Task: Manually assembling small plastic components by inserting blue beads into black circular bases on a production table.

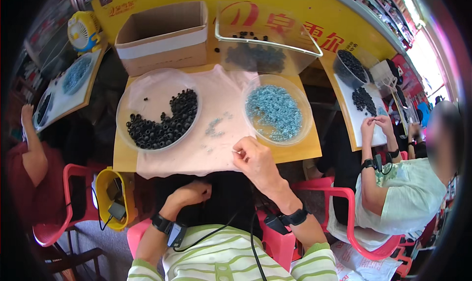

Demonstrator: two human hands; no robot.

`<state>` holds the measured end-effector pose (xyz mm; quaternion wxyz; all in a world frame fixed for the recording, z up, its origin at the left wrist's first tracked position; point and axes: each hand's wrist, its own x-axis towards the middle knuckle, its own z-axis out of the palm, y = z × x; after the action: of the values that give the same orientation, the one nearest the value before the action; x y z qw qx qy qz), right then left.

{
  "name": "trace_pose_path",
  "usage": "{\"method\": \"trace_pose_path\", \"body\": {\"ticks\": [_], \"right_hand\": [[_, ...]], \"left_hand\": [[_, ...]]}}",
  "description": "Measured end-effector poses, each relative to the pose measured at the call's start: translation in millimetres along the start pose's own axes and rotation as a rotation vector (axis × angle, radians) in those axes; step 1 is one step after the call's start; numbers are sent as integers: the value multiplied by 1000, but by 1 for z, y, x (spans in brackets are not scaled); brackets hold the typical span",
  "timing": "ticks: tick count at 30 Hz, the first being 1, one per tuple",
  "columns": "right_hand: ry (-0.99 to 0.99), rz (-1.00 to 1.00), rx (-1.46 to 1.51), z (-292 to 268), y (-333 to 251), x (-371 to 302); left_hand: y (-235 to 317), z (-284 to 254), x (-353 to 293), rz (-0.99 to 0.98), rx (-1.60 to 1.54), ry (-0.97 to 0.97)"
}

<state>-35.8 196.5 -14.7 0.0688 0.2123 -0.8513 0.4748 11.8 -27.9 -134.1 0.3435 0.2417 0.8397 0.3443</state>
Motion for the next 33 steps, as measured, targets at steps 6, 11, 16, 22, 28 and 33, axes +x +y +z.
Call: {"method": "trace_pose_path", "body": {"ticks": [6,11,16,22,28,33], "right_hand": [[-55,-95,-334,-7,-9,2],[-159,-90,-428,-4,-9,3],[-169,-151,-414,-8,-10,1],[-180,-98,-340,-12,-9,0],[-123,-16,-190,-11,-5,5],[-86,-16,-182,-8,-5,4]], "left_hand": [[85,-44,-32,12,-885,106],[107,-51,-45,254,-1222,171],[114,-55,-50,273,-1347,178],[111,-57,-45,249,-1325,234],[105,-55,-38,294,-1378,386],[116,-66,-47,302,-1370,328]]}}
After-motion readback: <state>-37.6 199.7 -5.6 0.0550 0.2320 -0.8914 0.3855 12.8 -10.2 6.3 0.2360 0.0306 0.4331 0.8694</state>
